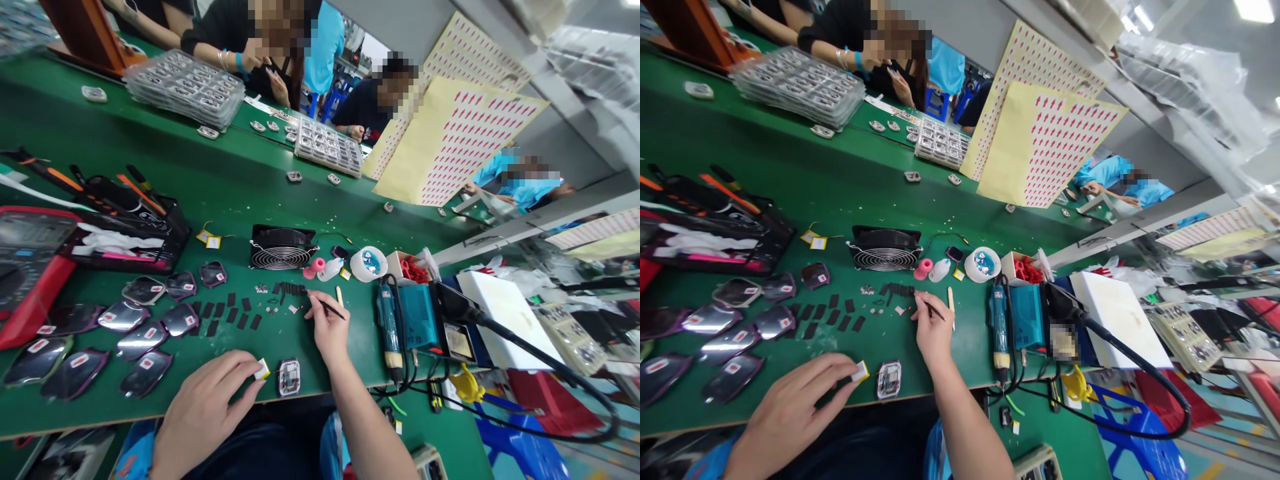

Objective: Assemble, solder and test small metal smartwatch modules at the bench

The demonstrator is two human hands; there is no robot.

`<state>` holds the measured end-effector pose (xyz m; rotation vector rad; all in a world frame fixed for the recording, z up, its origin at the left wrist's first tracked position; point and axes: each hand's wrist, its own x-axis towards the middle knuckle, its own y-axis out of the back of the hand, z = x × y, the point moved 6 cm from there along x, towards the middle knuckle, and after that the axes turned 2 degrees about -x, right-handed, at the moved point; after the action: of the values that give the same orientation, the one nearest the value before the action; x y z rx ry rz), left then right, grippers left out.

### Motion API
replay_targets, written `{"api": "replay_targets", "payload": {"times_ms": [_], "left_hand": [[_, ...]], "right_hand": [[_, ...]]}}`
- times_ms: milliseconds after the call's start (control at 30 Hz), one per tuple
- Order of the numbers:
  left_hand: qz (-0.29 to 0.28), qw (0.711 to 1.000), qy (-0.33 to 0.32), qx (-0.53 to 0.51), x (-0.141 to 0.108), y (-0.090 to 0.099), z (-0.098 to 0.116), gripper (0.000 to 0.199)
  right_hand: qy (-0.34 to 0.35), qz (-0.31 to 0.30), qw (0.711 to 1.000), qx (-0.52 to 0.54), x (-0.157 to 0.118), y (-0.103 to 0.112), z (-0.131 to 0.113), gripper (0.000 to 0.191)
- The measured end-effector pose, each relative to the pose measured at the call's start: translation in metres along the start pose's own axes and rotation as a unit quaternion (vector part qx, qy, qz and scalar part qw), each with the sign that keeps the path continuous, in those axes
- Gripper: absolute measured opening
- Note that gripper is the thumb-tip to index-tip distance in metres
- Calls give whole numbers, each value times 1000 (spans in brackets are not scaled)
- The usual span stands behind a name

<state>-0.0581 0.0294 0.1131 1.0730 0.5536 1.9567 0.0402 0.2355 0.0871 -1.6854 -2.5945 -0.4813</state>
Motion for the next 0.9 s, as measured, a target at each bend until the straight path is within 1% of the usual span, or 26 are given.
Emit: {"api": "replay_targets", "payload": {"times_ms": [133, 233, 333, 500, 600, 733, 900], "left_hand": [[2, 1000, -6, 2, 1, 0, 0, 25], [5, 1000, -7, -3, 1, 0, 1, 24], [-2, 1000, 4, -6, 1, -1, 0, 23], [2, 1000, -2, -2, 2, -1, 1, 22], [8, 1000, -5, 2, 4, 0, 3, 24], [4, 1000, -2, -1, 4, 0, 3, 24], [-5, 1000, 4, -5, 2, -1, 1, 22]], "right_hand": [[-4, -5, 1000, 16, -1, 2, 0, 27], [9, 8, 1000, 10, -1, 6, -3, 28], [5, 18, 1000, -3, 0, 8, -3, 29], [-6, 5, 1000, 1, 1, 4, 0, 30], [-1, 1, 1000, -3, 1, 2, -1, 27], [8, -13, 1000, -2, 1, 0, -2, 25], [19, -15, 1000, -4, 1, 0, -4, 23]]}}
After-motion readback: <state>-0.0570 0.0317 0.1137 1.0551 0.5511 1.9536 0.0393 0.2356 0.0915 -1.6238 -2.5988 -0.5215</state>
